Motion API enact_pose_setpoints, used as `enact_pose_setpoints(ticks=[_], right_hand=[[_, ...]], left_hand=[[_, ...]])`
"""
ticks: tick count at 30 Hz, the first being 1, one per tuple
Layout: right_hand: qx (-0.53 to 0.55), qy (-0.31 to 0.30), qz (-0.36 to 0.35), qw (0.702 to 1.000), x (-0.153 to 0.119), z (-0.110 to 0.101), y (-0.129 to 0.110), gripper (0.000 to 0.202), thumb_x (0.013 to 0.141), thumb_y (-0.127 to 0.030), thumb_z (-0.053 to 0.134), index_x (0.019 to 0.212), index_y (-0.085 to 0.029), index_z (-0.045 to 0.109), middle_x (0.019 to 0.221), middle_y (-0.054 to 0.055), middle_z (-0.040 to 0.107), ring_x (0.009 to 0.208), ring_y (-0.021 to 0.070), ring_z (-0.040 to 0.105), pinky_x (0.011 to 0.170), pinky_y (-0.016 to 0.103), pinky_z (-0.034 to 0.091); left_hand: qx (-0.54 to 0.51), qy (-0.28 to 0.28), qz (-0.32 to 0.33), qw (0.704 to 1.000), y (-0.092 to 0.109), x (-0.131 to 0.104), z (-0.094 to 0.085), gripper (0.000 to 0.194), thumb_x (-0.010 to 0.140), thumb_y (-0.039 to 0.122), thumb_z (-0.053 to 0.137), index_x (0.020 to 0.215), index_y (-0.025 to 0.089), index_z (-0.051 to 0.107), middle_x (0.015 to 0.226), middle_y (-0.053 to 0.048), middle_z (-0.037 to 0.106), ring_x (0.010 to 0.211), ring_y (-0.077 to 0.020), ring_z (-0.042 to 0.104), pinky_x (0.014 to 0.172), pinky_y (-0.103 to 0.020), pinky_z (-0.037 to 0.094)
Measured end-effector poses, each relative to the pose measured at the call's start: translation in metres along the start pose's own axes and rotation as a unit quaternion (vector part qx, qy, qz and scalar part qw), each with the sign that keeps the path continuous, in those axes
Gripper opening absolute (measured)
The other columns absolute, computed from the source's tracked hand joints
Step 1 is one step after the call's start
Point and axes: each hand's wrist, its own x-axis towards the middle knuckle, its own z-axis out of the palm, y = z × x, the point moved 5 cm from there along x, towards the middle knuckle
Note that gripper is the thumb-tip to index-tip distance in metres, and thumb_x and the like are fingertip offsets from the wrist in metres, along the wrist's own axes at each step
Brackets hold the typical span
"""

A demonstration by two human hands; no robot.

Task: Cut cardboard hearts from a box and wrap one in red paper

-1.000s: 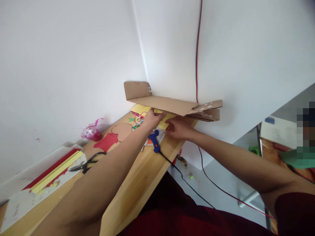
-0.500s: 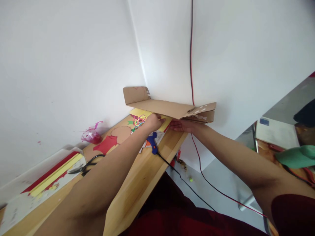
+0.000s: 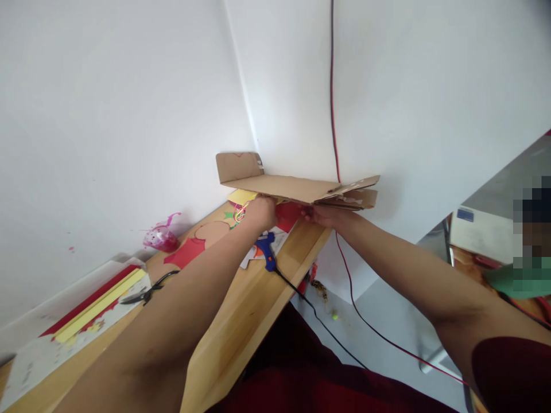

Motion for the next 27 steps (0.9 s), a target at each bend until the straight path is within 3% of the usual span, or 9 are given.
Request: enact_pose_setpoints(ticks=[3,6,8,10,12,14,17,22,27], right_hand=[[-0.013,0.008,0.006,1.0,-0.01,0.0,-0.005,0.025,0.103,-0.036,0.059,0.109,-0.014,0.068,0.094,0.005,0.069,0.075,0.0133,0.064,0.064,0.025,0.053],[-0.04,-0.022,-0.006,0.999,-0.034,0.004,-0.012,0.024,0.095,-0.037,0.067,0.09,-0.014,0.072,0.068,0.0,0.063,0.059,0.0103,0.053,0.052,0.021,0.04],[-0.055,-0.068,-0.016,0.996,-0.054,0.009,-0.014,0.032,0.09,-0.046,0.07,0.082,-0.015,0.074,0.061,-0.001,0.061,0.055,0.0104,0.052,0.052,0.022,0.039],[-0.097,-0.098,-0.042,0.99,-0.072,0.013,-0.015,0.039,0.09,-0.052,0.067,0.078,-0.015,0.074,0.065,0.001,0.065,0.059,0.0122,0.057,0.055,0.023,0.043],[-0.187,-0.089,-0.099,0.973,-0.082,0.014,-0.017,0.03,0.093,-0.044,0.064,0.084,-0.017,0.075,0.076,0.004,0.072,0.068,0.0154,0.064,0.064,0.027,0.05],[-0.272,-0.057,-0.152,0.948,-0.081,0.012,-0.017,0.016,0.091,-0.028,0.064,0.095,-0.018,0.076,0.093,0.006,0.076,0.084,0.0194,0.068,0.079,0.033,0.053],[-0.332,-0.014,-0.175,0.927,-0.065,0.008,-0.011,0.026,0.084,-0.019,0.072,0.109,-0.016,0.074,0.116,0.013,0.073,0.107,0.0275,0.066,0.098,0.042,0.048],[-0.395,0.032,-0.188,0.899,-0.04,0.006,-0.005,0.043,0.083,-0.026,0.079,0.123,-0.016,0.067,0.125,0.017,0.067,0.117,0.0333,0.062,0.103,0.048,0.046],[-0.426,0.009,-0.217,0.878,-0.034,0.01,-0.005,0.032,0.088,-0.032,0.076,0.116,-0.018,0.071,0.121,0.014,0.068,0.112,0.0304,0.064,0.099,0.042,0.049]], left_hand=[[0.012,0.012,-0.015,1.0,-0.005,0.009,-0.001,0.028,0.094,0.036,0.068,0.113,0.015,0.07,0.12,-0.012,0.07,0.116,-0.03,0.065,0.1,-0.048,0.053],[0.018,0.018,-0.01,1.0,-0.007,0.019,0.0,0.031,0.098,0.039,0.064,0.121,0.017,0.067,0.124,-0.009,0.068,0.115,-0.0257,0.066,0.101,-0.05,0.053],[0.02,0.021,-0.006,1.0,-0.006,0.024,0.0,0.028,0.099,0.033,0.061,0.12,0.015,0.068,0.122,-0.014,0.07,0.116,-0.0274,0.066,0.104,-0.05,0.051],[0.02,0.028,-0.004,0.999,-0.006,0.028,-0.002,0.027,0.098,0.028,0.057,0.116,0.013,0.072,0.117,-0.02,0.072,0.118,-0.033,0.066,0.104,-0.048,0.049],[0.018,0.034,0.0,0.999,-0.006,0.03,-0.005,0.03,0.098,0.027,0.054,0.113,0.011,0.074,0.116,-0.025,0.073,0.12,-0.0381,0.065,0.104,-0.046,0.048],[0.016,0.038,0.008,0.999,-0.006,0.03,-0.006,0.034,0.098,0.029,0.052,0.116,0.012,0.075,0.117,-0.025,0.073,0.121,-0.0393,0.065,0.105,-0.045,0.047],[0.012,0.039,0.021,0.999,-0.005,0.03,-0.007,0.035,0.097,0.03,0.052,0.12,0.016,0.075,0.119,-0.021,0.074,0.121,-0.0382,0.065,0.106,-0.044,0.046],[0.012,0.024,0.036,0.999,-0.008,0.03,-0.004,0.032,0.087,0.018,0.06,0.114,0.015,0.077,0.113,-0.02,0.076,0.117,-0.0382,0.067,0.105,-0.044,0.048],[-0.009,0.03,0.067,0.997,-0.012,0.037,-0.01,0.037,0.084,0.011,0.059,0.115,0.021,0.078,0.116,-0.015,0.076,0.123,-0.0351,0.064,0.108,-0.041,0.046]])
